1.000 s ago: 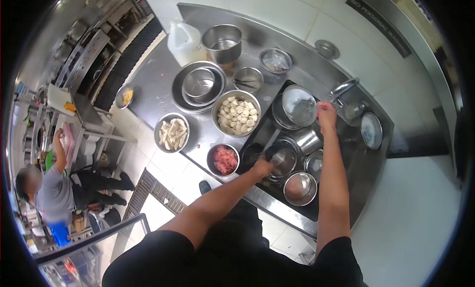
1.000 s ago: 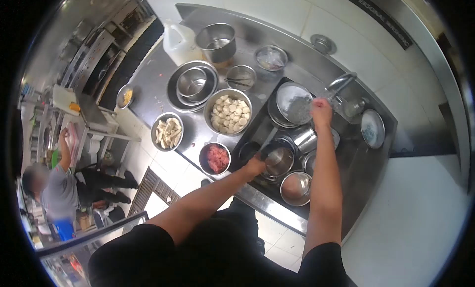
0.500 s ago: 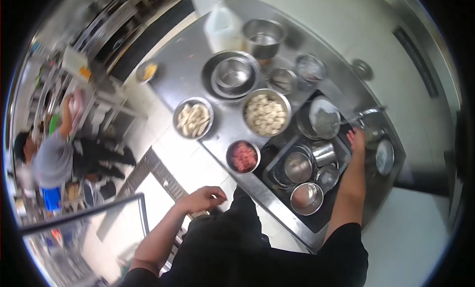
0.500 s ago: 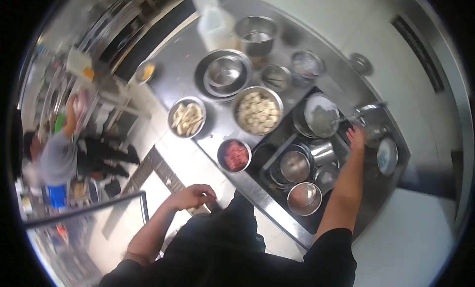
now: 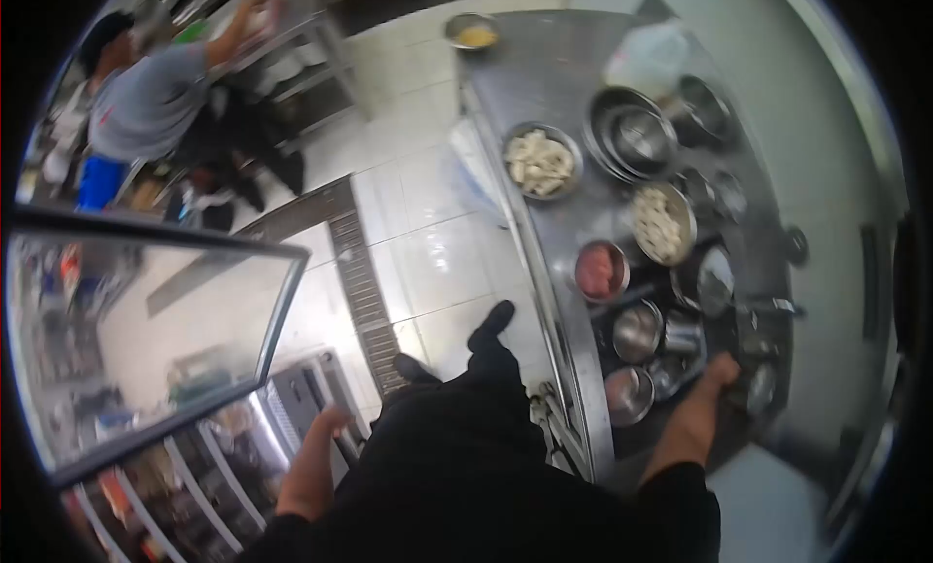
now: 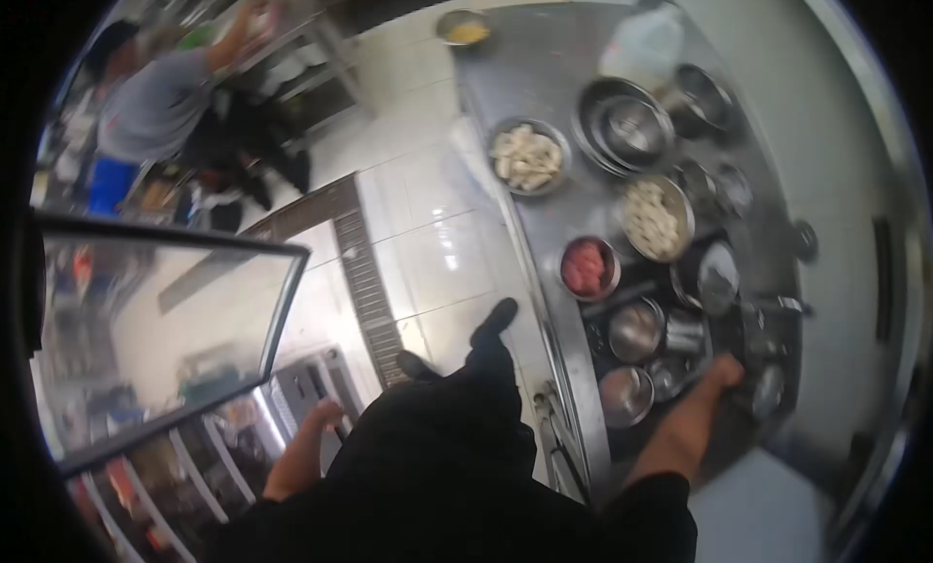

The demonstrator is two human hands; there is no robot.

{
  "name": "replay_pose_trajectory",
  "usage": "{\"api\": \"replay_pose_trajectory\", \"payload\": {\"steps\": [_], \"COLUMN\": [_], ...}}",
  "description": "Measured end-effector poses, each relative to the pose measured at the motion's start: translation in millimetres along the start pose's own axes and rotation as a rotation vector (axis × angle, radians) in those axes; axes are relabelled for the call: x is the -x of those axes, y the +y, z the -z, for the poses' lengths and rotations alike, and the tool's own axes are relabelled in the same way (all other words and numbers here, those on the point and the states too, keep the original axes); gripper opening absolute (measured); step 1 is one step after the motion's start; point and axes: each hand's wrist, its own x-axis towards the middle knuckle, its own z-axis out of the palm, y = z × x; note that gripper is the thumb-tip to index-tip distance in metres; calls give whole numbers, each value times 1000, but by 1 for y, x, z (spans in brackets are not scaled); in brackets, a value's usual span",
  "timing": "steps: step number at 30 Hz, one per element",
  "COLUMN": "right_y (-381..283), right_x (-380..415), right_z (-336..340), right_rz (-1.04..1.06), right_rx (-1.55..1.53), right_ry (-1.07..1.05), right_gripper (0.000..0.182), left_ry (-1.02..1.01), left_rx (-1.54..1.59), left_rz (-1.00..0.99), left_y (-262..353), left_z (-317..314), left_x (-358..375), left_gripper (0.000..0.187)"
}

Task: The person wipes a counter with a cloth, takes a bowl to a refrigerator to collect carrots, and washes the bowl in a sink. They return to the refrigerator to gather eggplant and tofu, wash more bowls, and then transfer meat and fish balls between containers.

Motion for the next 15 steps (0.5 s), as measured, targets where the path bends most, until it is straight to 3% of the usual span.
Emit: {"api": "replay_pose_trajectory", "payload": {"steps": [1,3,4,5,7,8,9,10,11,13,15], "right_y": [-17,-30,-44,-61,-83,-88,-100,-112,-115,-156,-183], "right_x": [18,63,81,101,144,162,165,167,161,185,187], "right_z": [30,65,79,87,104,100,72,45,44,111,148], "right_rz": [-137,-207,-148,-40,227,274,78,-44,35,-138,-132], "right_rx": [-138,-183,-129,-23,236,239,-153,-576,-562,-632,-1004], "right_ry": [-57,-103,-126,-160,-184,-132,10,219,267,163,-51], "right_gripper": [37,39,39,40,43,44,54,68,71,65,60], "left_ry": [77,36,34,87,363,296,479,361,555,668,706], "left_rx": [-200,395,739,481,947,349,799,864,766,955,1037], "left_rz": [-188,246,518,339,462,330,610,508,466,590,587], "left_y": [-14,-4,3,1,-31,-31,-5,-11,-17,-16,-38], "left_z": [-15,-20,-35,-50,-137,-130,-104,-95,-107,-100,-110], "left_x": [4,18,33,34,-9,-1,33,37,37,60,62], "left_gripper": [34,30,29,30,31,32,32,42,56,64,69]}}
